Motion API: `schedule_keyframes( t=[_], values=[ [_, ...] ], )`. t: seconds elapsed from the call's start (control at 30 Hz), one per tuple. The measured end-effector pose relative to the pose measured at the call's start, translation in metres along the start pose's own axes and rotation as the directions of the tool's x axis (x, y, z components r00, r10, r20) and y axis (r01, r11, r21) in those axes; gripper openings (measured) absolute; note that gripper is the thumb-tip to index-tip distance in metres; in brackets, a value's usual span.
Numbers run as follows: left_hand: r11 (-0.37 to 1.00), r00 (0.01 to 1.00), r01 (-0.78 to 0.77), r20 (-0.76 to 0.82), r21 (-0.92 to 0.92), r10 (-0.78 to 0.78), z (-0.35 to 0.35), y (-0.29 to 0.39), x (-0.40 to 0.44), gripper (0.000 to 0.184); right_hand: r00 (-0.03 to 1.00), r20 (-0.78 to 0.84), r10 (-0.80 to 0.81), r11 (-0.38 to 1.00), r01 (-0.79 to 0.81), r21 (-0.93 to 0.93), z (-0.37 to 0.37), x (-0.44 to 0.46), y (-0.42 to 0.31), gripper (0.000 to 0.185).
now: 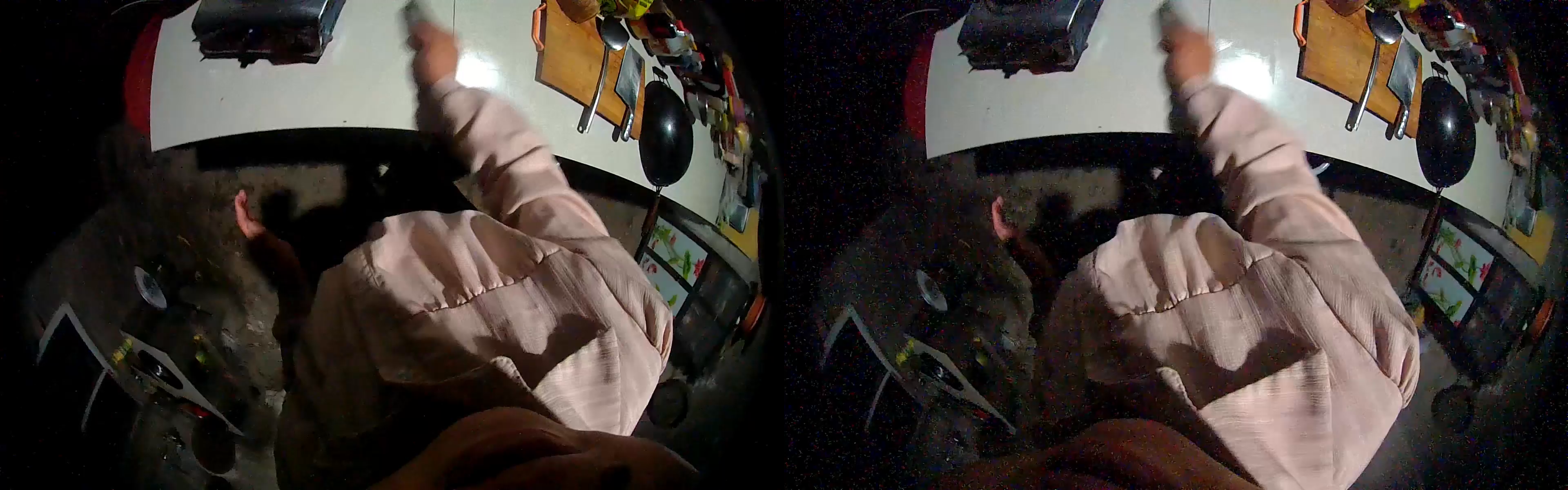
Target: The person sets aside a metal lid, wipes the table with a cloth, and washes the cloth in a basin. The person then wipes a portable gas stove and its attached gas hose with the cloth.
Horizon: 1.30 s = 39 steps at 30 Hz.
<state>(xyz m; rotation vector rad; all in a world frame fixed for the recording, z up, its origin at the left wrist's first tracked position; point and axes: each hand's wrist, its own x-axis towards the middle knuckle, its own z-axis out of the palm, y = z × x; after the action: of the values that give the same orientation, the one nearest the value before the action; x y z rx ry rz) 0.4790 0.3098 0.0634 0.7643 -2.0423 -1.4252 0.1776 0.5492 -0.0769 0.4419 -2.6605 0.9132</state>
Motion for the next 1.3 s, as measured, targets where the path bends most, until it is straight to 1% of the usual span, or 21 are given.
schedule_keyframes(
  t=[0.1, 0.13, 0.17, 0.2, 0.23, 0.3, 0.37, 0.47, 0.5, 0.57, 0.67, 0.7, 0.73, 0.77, 0.8, 1.0, 1.1, 1.17, 1.2, 1.23, 1.3],
  values=[
    [0.999, 0.999, -0.039, 0.0, 0.006, 0.039, -0.007, -0.005, -0.014, 0.063, 0.908, 0.403, -0.119, 0.993, 0.105, 0.056, 0.033, -0.102, -0.134, 0.022],
    [0.998, 0.998, -0.062, 0.007, 0.016, 0.062, -0.01, -0.006, -0.015, 0.063, 0.871, 0.453, -0.193, 0.945, 0.041, 0.324, 0.033, -0.13, -0.166, 0.025],
    [0.997, 0.997, -0.078, 0.01, 0.025, 0.078, -0.013, -0.006, -0.014, 0.064, 0.643, 0.589, -0.489, 0.848, 0.194, 0.492, 0.035, -0.145, -0.178, 0.033],
    [0.993, 0.994, -0.112, 0.022, 0.048, 0.111, -0.021, -0.006, -0.014, 0.063, 0.49, 0.663, -0.566, 0.675, -0.186, 0.714, 0.054, -0.163, -0.183, 0.041],
    [0.987, 0.989, -0.146, 0.033, 0.071, 0.144, -0.029, -0.005, -0.013, 0.061, 0.467, 0.692, -0.55, 0.729, -0.134, 0.671, 0.031, -0.156, -0.196, 0.043],
    [0.972, 0.979, -0.202, 0.05, 0.123, 0.197, -0.044, -0.003, -0.017, 0.059, 0.701, 0.474, -0.533, 0.658, -0.008, 0.753, 0.016, -0.129, -0.183, 0.042],
    [0.999, 0.999, -0.005, -0.032, 0.035, 0.006, -0.053, 0.011, -0.038, 0.056, 0.83, 0.407, -0.381, 0.823, 0.104, 0.558, -0.002, -0.089, -0.14, 0.035],
    [0.971, 0.96, 0.219, -0.153, -0.1, -0.233, -0.074, 0.018, -0.061, 0.054, 0.937, 0.317, 0.145, 0.924, -0.243, 0.296, -0.053, -0.025, -0.071, 0.035],
    [0.957, 0.942, 0.258, -0.187, -0.13, -0.279, -0.085, 0.014, -0.065, 0.054, 0.969, 0.192, 0.156, 0.954, -0.198, 0.227, -0.055, -0.022, -0.043, 0.038],
    [0.994, 0.998, 0.033, -0.057, 0.106, -0.027, -0.105, -0.012, -0.073, 0.044, 0.975, 0.091, 0.201, 0.963, -0.18, -0.202, -0.025, -0.055, -0.033, 0.04],
    [0.937, 0.994, 0.101, -0.072, 0.335, -0.081, -0.104, -0.016, -0.084, 0.043, 0.919, 0.311, -0.241, 0.969, 0.213, 0.122, 0.028, -0.108, -0.093, 0.035],
    [0.936, 0.993, 0.099, -0.094, 0.339, -0.071, -0.085, -0.004, -0.094, 0.043, 0.882, 0.413, -0.226, 0.959, 0.126, 0.255, 0.026, -0.123, -0.123, 0.04],
    [0.952, 0.991, 0.129, -0.08, 0.277, -0.111, -0.083, 0.009, -0.093, 0.042, 0.685, 0.578, -0.443, 0.885, 0.231, 0.404, 0.024, -0.12, -0.156, 0.042],
    [0.965, 0.988, 0.153, -0.064, 0.214, -0.142, -0.079, 0.022, -0.091, 0.042, 0.609, 0.505, -0.612, 0.707, 0.134, 0.694, 0.034, -0.112, -0.185, 0.039],
    [0.97, 0.981, 0.177, -0.106, 0.164, -0.161, -0.073, 0.033, -0.094, 0.042, 0.637, 0.48, -0.603, 0.679, 0.094, 0.728, 0.051, -0.106, -0.207, 0.038],
    [0.948, 0.916, 0.231, -0.376, 0.219, -0.137, -0.092, -0.014, -0.142, 0.043, 0.899, 0.102, -0.427, 0.828, 0.343, 0.443, 0.135, 0.012, -0.262, 0.041],
    [0.94, 0.908, 0.281, -0.37, 0.193, -0.196, -0.107, -0.013, -0.161, 0.043, 0.926, 0.249, -0.283, 0.959, 0.271, 0.081, 0.181, -0.003, -0.263, 0.038],
    [0.936, 0.908, 0.295, -0.36, 0.192, -0.212, -0.111, -0.013, -0.167, 0.043, 0.873, 0.431, -0.229, 0.971, 0.173, 0.166, 0.233, -0.041, -0.282, 0.037],
    [0.937, 0.909, 0.296, -0.357, 0.187, -0.216, -0.111, -0.014, -0.166, 0.043, 0.774, 0.494, -0.395, 0.913, 0.27, 0.307, 0.208, -0.063, -0.3, 0.038],
    [0.939, 0.913, 0.288, -0.35, 0.187, -0.211, -0.11, -0.015, -0.162, 0.043, 0.476, 0.711, -0.518, 0.843, 0.146, 0.517, 0.205, -0.078, -0.309, 0.04],
    [0.947, 0.929, 0.255, -0.322, 0.195, -0.184, -0.106, -0.016, -0.144, 0.043, 0.375, 0.609, -0.699, 0.637, -0.06, 0.768, 0.126, -0.098, -0.324, 0.041]
  ],
)
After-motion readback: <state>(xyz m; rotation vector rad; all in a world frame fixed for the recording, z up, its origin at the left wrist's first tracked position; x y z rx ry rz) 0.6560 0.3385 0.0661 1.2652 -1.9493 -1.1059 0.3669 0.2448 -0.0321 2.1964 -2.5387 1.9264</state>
